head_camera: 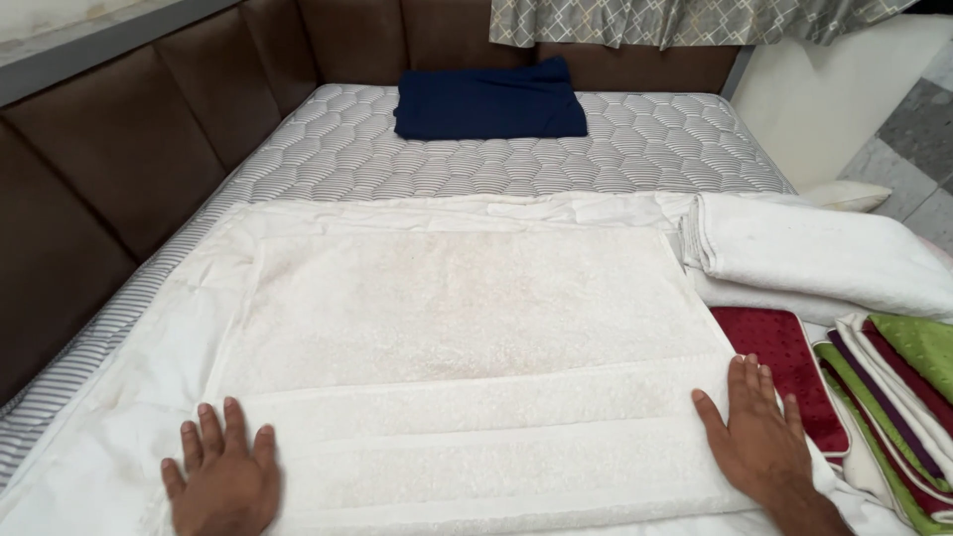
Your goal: The person folds a white towel on a bed by hand. They smooth the towel, fold it in half lengthwise, then fold it again into thirds, and finally fold it into a compact rectangle. The folded towel is placed on a stack of other towels.
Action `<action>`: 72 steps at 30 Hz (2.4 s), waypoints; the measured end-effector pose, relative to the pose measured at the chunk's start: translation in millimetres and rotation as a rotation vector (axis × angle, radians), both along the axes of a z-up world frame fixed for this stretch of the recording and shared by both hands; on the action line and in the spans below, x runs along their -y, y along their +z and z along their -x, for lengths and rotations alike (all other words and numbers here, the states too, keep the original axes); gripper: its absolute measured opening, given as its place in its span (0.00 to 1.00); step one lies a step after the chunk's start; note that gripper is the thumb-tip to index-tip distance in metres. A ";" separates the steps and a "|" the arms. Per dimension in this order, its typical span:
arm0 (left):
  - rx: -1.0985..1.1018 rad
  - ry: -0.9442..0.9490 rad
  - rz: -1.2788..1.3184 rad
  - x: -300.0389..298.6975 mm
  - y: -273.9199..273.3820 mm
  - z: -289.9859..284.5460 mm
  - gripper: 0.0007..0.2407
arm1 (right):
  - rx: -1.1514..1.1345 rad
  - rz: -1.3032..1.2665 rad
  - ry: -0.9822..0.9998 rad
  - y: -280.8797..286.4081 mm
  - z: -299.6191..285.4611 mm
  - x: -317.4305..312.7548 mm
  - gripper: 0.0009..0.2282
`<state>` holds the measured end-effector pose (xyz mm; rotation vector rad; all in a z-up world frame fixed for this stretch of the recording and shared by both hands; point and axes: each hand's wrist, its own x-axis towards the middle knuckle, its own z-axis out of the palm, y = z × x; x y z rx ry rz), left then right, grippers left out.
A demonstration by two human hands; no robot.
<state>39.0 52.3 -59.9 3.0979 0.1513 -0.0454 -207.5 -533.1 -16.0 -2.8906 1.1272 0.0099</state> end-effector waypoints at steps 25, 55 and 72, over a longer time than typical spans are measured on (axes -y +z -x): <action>-0.095 -0.402 0.121 88.7 55.3 70.9 0.36 | 0.108 -0.043 0.423 10.6 -11.7 -76.8 0.35; -0.200 -0.601 0.163 123.3 82.0 89.4 0.31 | 0.015 -0.013 0.534 5.2 -21.2 -125.0 0.37; -0.087 -0.704 0.179 162.2 73.8 112.0 0.30 | 0.097 -0.054 0.614 8.0 -34.5 -163.4 0.34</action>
